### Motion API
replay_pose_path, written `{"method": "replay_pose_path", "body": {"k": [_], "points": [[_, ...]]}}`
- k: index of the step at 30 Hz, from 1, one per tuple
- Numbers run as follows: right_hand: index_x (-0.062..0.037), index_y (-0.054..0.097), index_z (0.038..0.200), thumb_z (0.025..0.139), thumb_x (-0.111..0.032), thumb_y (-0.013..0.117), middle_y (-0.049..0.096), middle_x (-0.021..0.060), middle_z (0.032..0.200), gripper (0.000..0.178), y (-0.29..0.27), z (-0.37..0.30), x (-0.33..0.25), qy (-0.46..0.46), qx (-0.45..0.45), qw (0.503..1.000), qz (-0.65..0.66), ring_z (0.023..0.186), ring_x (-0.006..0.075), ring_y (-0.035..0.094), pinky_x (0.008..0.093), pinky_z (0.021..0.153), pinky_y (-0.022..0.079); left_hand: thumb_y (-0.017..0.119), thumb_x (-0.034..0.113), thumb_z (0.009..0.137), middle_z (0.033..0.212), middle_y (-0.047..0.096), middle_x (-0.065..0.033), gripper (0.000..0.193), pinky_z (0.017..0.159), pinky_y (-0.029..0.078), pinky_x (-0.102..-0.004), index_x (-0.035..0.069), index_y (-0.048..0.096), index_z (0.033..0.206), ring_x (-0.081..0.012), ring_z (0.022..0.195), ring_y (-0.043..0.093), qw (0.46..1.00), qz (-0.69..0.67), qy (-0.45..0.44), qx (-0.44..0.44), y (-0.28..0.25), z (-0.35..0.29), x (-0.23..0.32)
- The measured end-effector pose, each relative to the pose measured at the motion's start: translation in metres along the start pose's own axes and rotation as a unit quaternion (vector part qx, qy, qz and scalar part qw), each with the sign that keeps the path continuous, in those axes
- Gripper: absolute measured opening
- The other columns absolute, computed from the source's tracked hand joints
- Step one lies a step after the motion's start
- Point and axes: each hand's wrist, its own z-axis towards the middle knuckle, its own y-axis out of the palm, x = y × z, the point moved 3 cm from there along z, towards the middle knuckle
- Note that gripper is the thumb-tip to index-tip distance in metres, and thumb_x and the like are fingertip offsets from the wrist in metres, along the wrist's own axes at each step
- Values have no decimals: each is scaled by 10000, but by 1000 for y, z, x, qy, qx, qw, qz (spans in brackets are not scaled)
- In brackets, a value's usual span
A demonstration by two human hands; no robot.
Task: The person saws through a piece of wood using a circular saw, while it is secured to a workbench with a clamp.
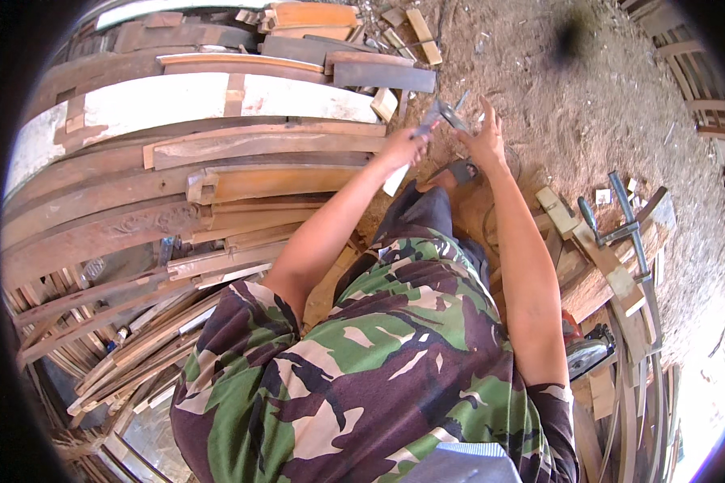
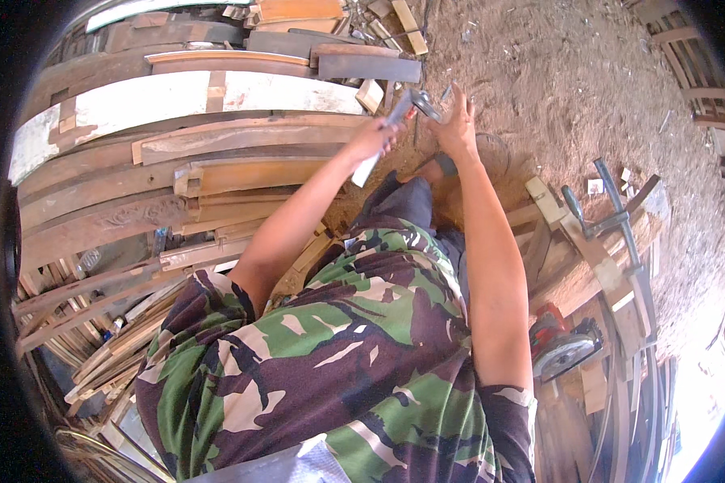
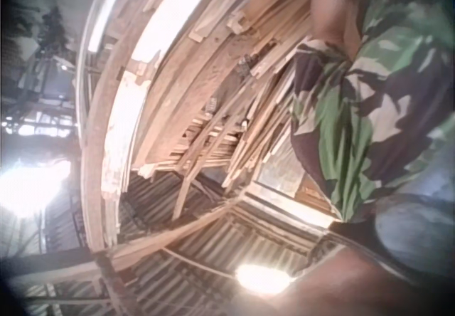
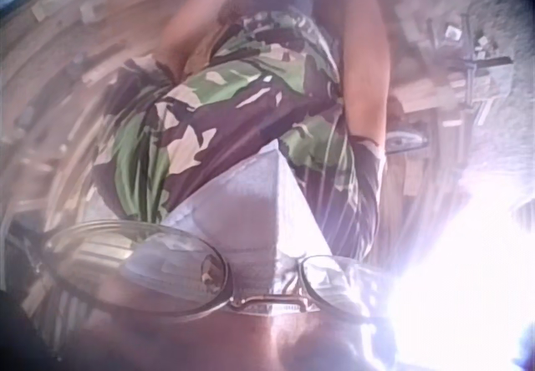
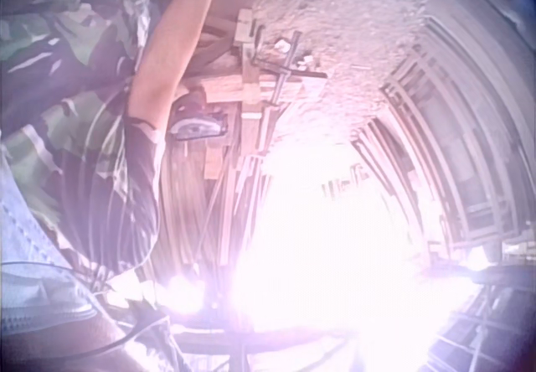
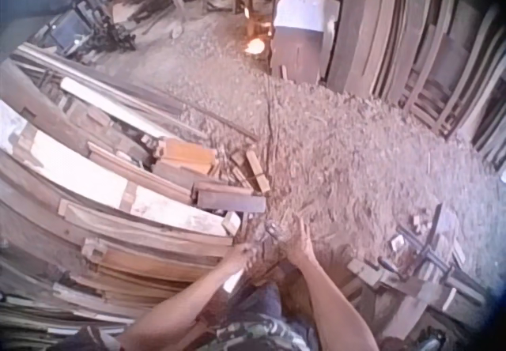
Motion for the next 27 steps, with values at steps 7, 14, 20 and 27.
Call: {"method": "replay_pose_path", "body": {"k": [7,14,20,27], "points": [[-59,517,1567,947,-223,822,565,215,1526,710,-25,-98,33,115,-13,986,119,1285,330,677,440,1088,546,575,347,1028,1266,762,-228,415,1017,561,-525,61,746,1276,-438,1167,725,803,505,41,314,-177,40,-141],[-4,618,1473,1024,-178,738,710,167,1366,496,-111,-258,96,237,192,936,178,1152,222,696,374,1037,537,640,382,1036,1285,756,-205,384,980,569,-527,73,768,1223,-425,1143,725,878,476,6,-48,-127,33,-263],[17,641,1426,1040,-157,709,718,175,1278,429,-111,-331,110,255,293,875,288,1105,218,701,342,991,539,636,376,1023,1268,771,-187,343,991,577,-515,164,794,1241,-413,1167,724,833,551,-3,-48,-119,62,-295],[15,665,1369,1043,-82,689,685,147,1242,341,-126,-301,87,225,363,893,141,1072,215,691,356,989,550,638,384,1024,1285,759,-203,358,1013,574,-512,191,792,1284,-420,1199,714,838,544,-3,-32,-70,82,-157]]}}
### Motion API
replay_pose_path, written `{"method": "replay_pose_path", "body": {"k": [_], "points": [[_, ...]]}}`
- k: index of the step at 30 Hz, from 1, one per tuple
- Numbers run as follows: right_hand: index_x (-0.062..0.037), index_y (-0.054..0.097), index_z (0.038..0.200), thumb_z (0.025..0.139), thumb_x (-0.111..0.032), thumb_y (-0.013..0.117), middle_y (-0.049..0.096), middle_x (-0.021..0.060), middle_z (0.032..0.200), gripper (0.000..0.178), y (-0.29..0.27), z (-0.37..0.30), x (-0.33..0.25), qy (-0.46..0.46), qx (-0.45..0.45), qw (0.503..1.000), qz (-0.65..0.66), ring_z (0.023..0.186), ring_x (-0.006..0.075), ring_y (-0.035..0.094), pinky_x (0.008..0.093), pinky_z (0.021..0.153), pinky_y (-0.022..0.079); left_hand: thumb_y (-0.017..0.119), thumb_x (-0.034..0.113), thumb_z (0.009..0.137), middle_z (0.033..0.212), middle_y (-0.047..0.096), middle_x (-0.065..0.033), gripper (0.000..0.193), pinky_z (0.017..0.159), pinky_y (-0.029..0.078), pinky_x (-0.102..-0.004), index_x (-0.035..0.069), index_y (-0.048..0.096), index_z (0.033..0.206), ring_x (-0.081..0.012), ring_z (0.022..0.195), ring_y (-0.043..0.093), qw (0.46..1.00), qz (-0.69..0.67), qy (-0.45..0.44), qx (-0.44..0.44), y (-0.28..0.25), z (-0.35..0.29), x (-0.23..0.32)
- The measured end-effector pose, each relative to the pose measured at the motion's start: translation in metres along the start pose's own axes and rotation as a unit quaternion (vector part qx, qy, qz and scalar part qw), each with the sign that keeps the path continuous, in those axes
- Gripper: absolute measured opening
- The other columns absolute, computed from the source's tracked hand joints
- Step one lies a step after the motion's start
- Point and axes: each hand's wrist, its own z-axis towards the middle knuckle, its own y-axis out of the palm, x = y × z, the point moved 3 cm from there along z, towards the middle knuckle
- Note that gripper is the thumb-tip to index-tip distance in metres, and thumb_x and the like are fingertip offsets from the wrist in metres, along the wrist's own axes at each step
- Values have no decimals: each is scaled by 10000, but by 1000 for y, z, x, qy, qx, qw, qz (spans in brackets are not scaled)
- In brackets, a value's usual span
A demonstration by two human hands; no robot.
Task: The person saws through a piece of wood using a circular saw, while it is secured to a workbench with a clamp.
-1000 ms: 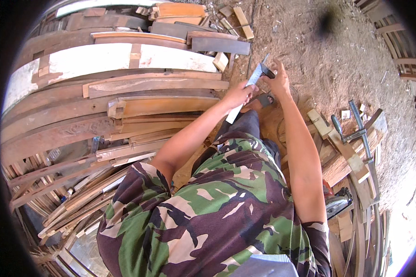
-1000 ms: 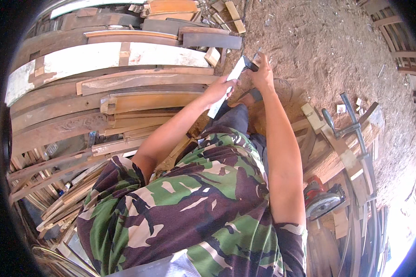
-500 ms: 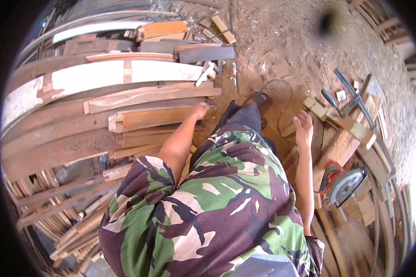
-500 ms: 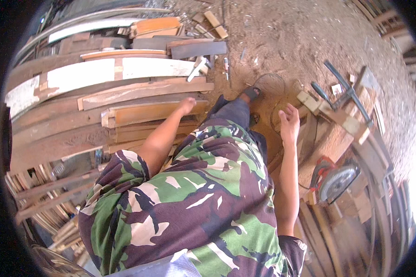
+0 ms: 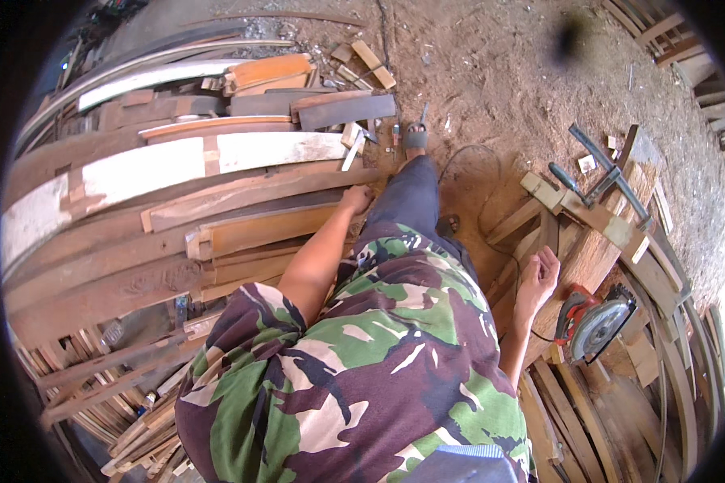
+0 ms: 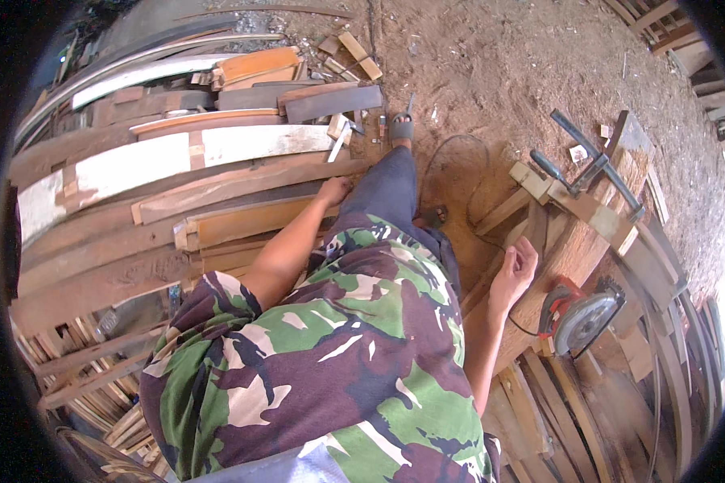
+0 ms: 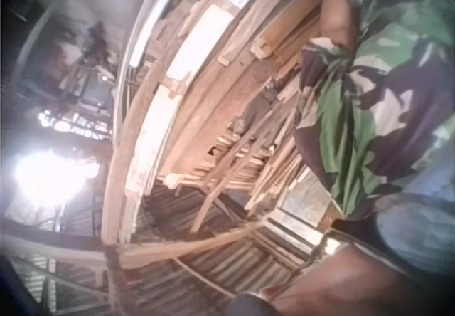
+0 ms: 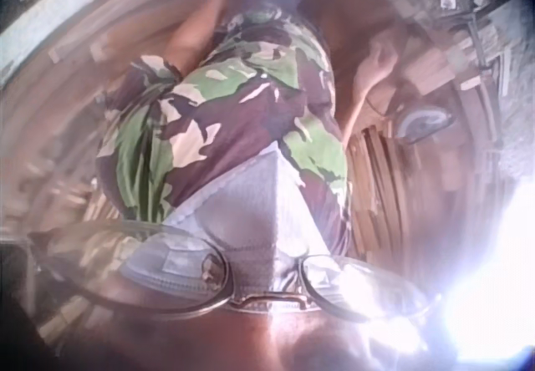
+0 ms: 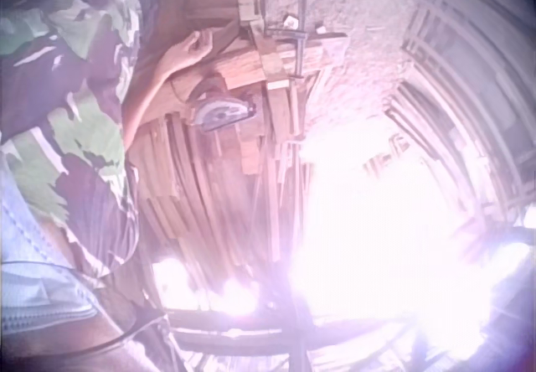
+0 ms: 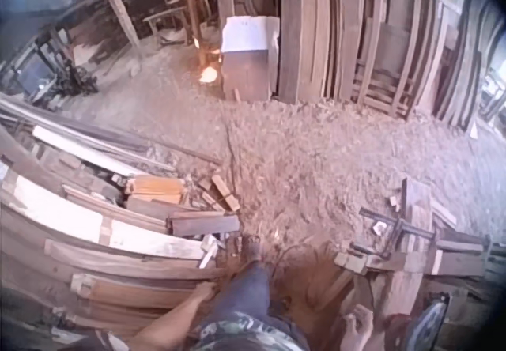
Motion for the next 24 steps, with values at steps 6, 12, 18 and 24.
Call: {"method": "replay_pose_path", "body": {"k": [6,12,18,24], "points": [[16,654,1338,1071,-72,651,653,125,1285,282,59,56,-43,-32,-74,987,-141,1135,202,648,367,1038,524,704,387,1008,1258,773,-200,405,1026,564,-482,115,769,1301,-385,1195,723,988,-146,-27,37,-38,67,-32],[-3,673,1261,1018,-111,735,681,134,1151,273,89,2,29,145,-274,925,-220,1078,268,659,404,989,530,600,397,1064,1044,775,-206,339,871,568,-521,80,719,1050,-411,1040,749,995,-100,-24,15,-72,229,-39],[-8,678,1295,1063,-178,699,731,100,1155,288,31,-27,84,424,-335,809,-232,1044,191,691,349,916,558,612,498,1080,1590,566,-257,702,1229,444,-481,46,513,1608,-404,1467,559,992,-83,-89,-26,-112,438,-59],[21,669,1317,1084,-185,679,736,114,1201,311,39,-56,47,538,-253,761,-259,1052,186,696,352,898,577,508,428,1005,1433,633,-290,530,1196,426,-549,65,602,1380,-508,1395,556,980,-128,12,152,-134,648,-31]]}}
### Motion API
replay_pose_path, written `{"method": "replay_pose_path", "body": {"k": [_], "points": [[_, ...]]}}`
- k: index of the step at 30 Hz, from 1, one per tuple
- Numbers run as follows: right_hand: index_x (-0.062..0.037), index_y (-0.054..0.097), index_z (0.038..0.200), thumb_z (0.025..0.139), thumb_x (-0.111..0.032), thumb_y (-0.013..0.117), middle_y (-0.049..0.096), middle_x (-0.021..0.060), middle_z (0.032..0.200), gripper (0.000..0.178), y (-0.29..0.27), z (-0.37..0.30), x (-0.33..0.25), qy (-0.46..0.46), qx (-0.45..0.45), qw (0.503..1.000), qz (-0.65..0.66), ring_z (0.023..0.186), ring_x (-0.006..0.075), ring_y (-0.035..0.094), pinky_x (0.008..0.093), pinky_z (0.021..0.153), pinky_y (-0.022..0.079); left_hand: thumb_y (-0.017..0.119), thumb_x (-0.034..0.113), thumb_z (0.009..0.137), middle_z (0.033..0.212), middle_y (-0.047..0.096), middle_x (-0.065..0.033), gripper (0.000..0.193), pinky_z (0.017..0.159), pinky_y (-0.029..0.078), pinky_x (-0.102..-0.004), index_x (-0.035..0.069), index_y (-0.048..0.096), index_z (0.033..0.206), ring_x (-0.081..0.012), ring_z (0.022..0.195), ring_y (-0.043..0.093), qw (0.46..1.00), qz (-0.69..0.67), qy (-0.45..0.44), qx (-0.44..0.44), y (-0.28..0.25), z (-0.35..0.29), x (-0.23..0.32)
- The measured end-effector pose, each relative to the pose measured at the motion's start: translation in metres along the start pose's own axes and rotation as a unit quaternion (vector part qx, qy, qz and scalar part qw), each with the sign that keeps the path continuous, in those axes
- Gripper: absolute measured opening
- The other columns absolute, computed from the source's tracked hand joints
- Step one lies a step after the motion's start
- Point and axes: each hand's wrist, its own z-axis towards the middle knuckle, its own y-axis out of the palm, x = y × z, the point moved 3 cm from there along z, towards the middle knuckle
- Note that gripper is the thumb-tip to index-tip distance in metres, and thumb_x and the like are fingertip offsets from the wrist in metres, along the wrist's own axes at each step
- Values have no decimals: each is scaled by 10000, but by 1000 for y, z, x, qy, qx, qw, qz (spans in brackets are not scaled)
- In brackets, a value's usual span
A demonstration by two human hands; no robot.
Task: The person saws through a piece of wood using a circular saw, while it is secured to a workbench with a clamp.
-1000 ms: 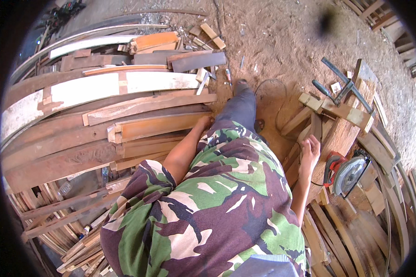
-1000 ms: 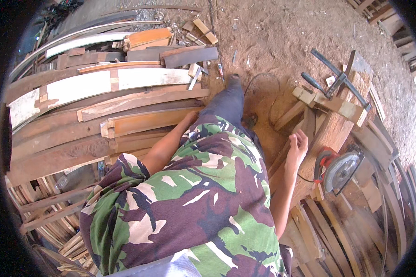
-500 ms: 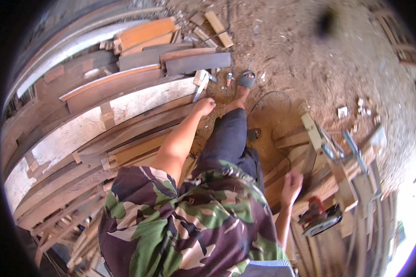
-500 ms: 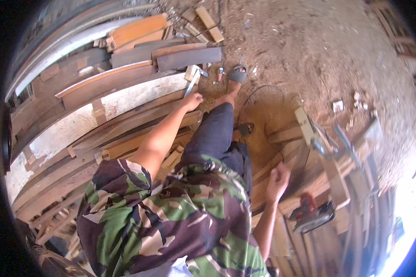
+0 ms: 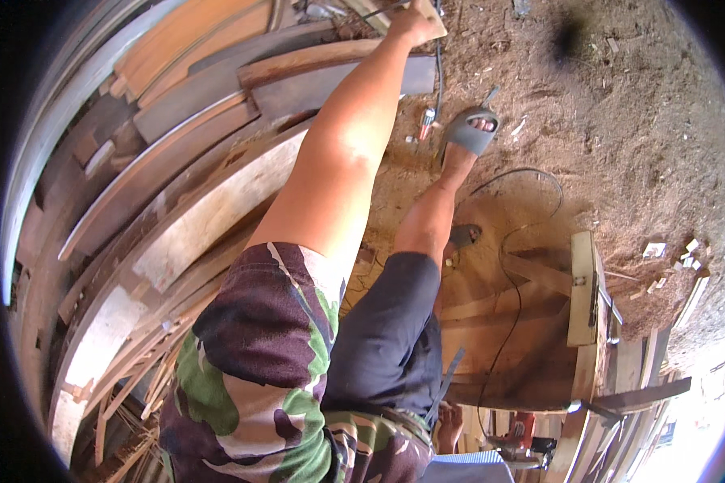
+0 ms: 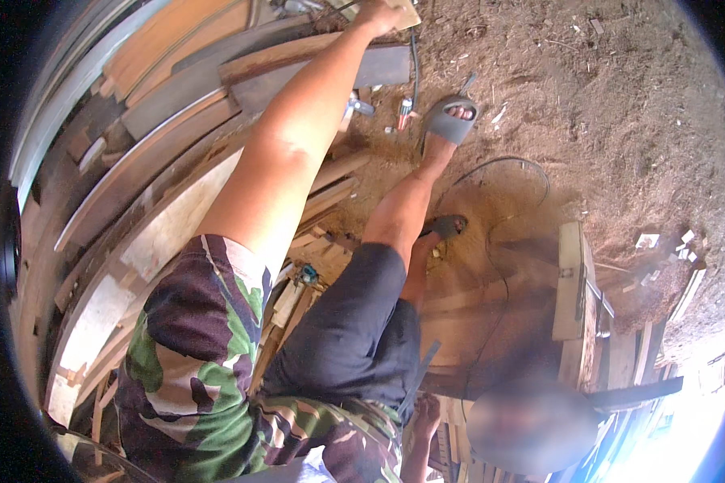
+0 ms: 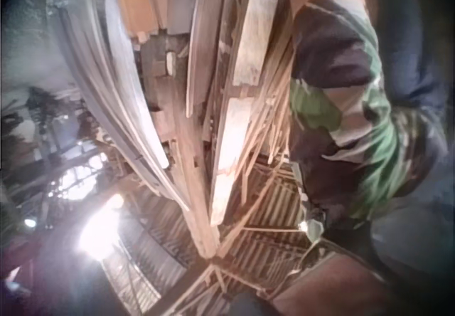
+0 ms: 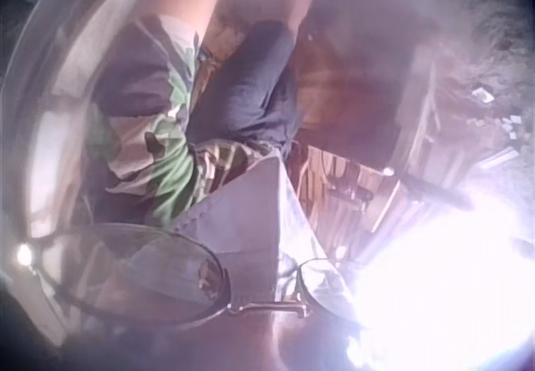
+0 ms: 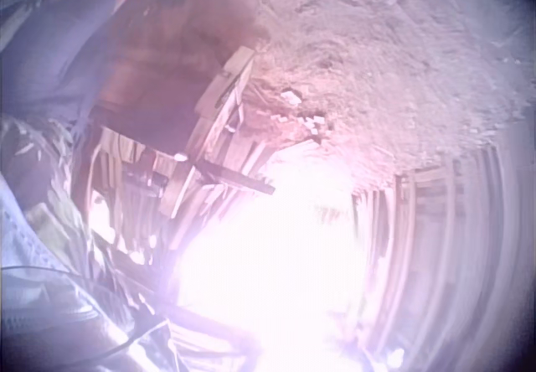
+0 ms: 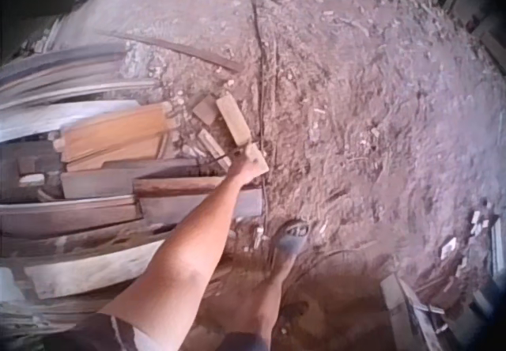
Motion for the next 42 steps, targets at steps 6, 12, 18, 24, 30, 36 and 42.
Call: {"method": "replay_pose_path", "body": {"k": [6,12,18,24,30,36,42], "points": [[-1,692,1271,1095,-201,686,729,74,1170,267,25,27,6,13,-34,987,158,1025,154,680,345,875,572,673,503,1041,1000,822,-176,579,778,642,-416,111,620,1464,-317,833,809,934,-302,-188,34,38,102,-73],[-38,694,1220,1110,-179,663,698,28,1071,181,79,-21,-30,12,54,991,125,987,134,644,343,901,542,786,206,995,948,796,-129,241,731,655,-389,31,713,1143,-210,818,783,879,-402,-251,49,98,9,38],[4,658,1170,1084,-291,714,730,94,966,312,58,56,-21,-98,38,991,79,915,156,665,347,834,551,503,163,1131,1429,642,-342,451,1124,584,-472,-96,515,1501,-381,1329,670,798,-595,-92,2,-57,-103,-70],[-64,618,1419,978,-125,732,586,195,1378,460,31,-60,9,-163,479,861,52,1250,387,598,475,1085,498,601,269,1118,1271,757,-227,409,944,627,-365,-20,643,1405,-300,1142,771,903,-418,-15,-94,-94,-305,123],[-48,460,1605,912,-152,779,531,280,1476,770,-52,-67,54,-257,662,704,7,1372,461,518,540,1172,420,489,195,1162,1104,786,-212,325,803,639,-329,-35,633,1343,-228,926,773,903,-417,92,-43,-137,-424,151],[-125,447,1636,862,-213,808,573,283,1491,858,-108,50,128,-300,614,730,-9,1362,463,572,581,1130,457,487,203,1166,1100,796,-184,298,795,624,-309,-9,654,1291,-208,930,784,904,-401,143,-37,-147,-592,200],[-158,527,1574,820,-164,792,638,243,1443,799,-147,52,125,-369,647,666,-49,1347,473,598,585,1130,465,498,190,1167,1116,783,-181,298,862,618,-313,-10,640,1334,-218,966,777,902,-387,187,-35,-142,-730,222]]}}
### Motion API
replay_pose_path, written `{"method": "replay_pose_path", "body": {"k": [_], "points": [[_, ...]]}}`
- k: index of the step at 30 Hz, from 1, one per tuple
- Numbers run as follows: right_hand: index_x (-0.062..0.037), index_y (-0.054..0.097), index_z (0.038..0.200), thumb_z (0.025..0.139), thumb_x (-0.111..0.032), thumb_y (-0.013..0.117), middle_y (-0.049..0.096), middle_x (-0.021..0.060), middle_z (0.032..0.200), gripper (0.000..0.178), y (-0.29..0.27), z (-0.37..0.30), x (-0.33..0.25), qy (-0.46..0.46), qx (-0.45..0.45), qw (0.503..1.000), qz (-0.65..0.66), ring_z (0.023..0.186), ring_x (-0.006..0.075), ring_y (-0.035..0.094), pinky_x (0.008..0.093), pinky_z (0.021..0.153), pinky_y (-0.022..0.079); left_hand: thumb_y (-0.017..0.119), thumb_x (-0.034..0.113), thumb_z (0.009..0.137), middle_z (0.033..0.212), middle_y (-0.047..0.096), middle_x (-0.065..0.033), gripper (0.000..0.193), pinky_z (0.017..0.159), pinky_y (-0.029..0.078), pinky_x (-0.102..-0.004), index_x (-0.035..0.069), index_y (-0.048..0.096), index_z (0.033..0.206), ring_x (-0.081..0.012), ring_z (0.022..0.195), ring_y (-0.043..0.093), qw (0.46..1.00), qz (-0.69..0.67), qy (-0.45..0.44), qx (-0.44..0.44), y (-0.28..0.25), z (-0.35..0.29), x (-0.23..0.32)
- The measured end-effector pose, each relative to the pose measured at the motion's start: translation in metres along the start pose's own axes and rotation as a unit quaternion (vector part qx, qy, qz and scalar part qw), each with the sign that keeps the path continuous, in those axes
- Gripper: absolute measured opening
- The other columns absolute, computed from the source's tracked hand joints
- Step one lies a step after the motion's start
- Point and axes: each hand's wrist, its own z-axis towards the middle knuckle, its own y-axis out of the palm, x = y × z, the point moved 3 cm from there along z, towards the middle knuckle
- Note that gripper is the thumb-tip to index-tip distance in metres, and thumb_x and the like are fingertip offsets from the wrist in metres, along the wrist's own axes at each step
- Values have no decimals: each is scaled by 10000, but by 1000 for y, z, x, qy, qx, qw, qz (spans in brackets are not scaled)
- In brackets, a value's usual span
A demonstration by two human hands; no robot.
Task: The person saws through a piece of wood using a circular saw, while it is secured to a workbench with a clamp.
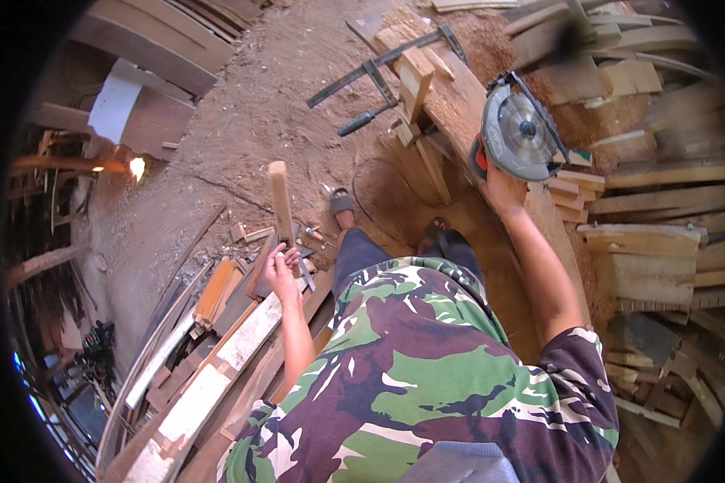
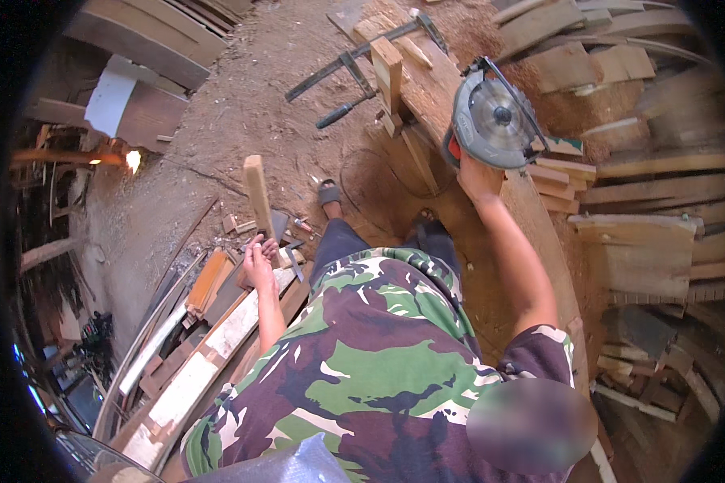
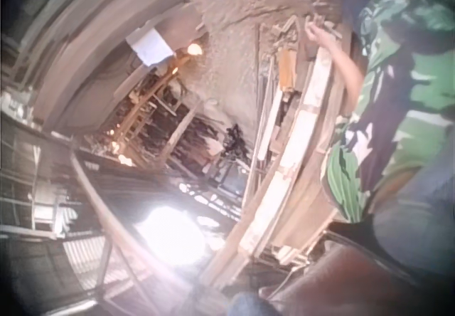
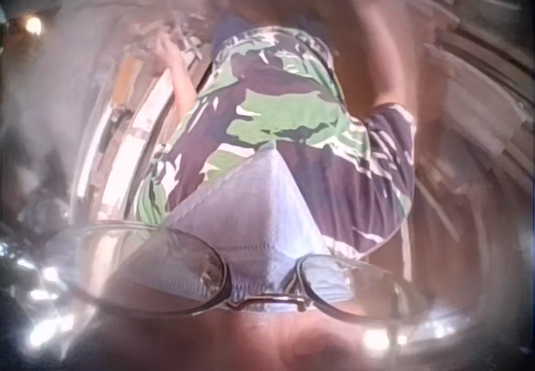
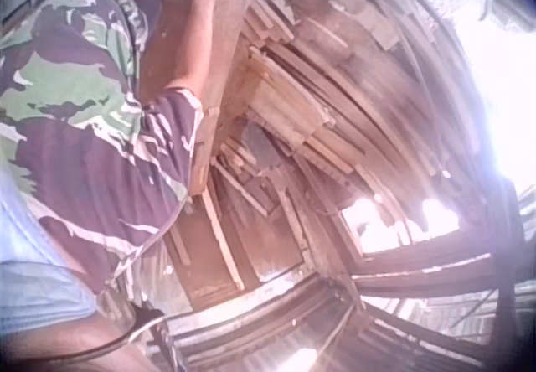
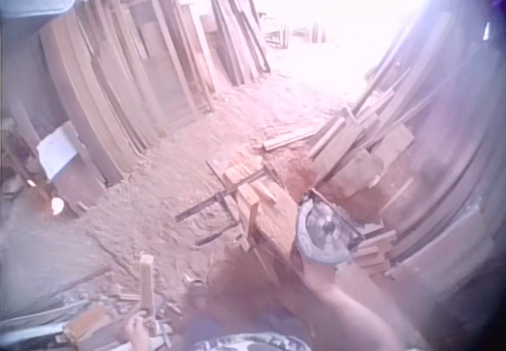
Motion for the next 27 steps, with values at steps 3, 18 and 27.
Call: {"method": "replay_pose_path", "body": {"k": [3,18,27], "points": [[-177,548,1562,799,-134,796,631,216,1467,803,-3,3,-8,-4,28,1000,-12,1353,466,594,577,1126,468,496,183,1171,1139,782,-178,339,878,616,-313,-25,628,1405,-211,1005,772,999,-22,40,15,16,-21,26],[-177,712,1352,900,-266,795,781,266,980,469,-107,-46,-10,256,-39,957,133,974,505,749,564,848,615,654,-12,1060,1059,744,-100,261,858,561,-292,9,784,1284,-166,951,712,861,163,441,-193,126,-12,304],[-11,673,1270,952,-61,768,663,14,872,335,-213,-197,-124,422,304,736,433,672,151,621,318,642,524,626,29,1098,1007,727,-77,183,836,546,-289,-14,772,1201,-143,944,693,801,89,352,-476,259,22,304]]}}
